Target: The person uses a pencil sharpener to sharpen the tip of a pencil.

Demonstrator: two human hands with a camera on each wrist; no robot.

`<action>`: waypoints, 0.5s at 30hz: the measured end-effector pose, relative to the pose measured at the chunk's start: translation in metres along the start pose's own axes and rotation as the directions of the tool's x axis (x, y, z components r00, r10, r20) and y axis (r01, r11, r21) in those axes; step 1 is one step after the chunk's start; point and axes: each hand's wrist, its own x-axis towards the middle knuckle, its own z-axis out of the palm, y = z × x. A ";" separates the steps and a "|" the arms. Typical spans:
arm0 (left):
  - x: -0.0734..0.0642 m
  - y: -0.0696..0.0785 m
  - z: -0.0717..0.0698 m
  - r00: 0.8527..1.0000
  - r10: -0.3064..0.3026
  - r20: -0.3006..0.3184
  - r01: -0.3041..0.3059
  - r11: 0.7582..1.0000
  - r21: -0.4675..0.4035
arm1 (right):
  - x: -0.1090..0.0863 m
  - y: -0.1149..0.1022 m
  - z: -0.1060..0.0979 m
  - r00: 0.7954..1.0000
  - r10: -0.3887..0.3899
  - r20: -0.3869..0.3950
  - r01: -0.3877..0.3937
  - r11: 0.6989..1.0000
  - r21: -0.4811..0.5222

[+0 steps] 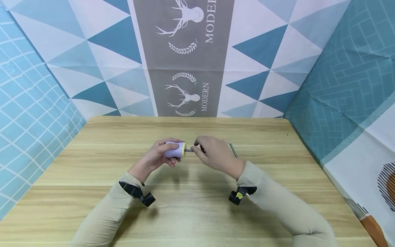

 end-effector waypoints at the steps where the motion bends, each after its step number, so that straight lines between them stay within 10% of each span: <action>1: 0.000 0.000 0.000 1.000 0.001 0.000 -0.001 1.000 -0.002 | -0.003 0.001 0.005 0.994 -0.086 -0.064 0.080 0.992 -0.101; 5: 0.000 0.000 0.001 1.000 0.004 -0.004 -0.004 1.000 -0.016 | -0.009 0.009 0.023 0.891 -0.406 -0.205 0.277 0.841 -0.464; 10: 0.000 -0.001 0.003 1.000 -0.012 -0.002 0.012 0.999 -0.032 | -0.010 0.020 0.030 0.773 -0.601 -0.204 0.340 0.664 -0.666; 15: 0.000 -0.003 0.004 1.000 -0.017 -0.006 0.016 0.999 -0.042 | -0.009 0.024 0.030 0.733 -0.660 -0.166 0.385 0.603 -0.699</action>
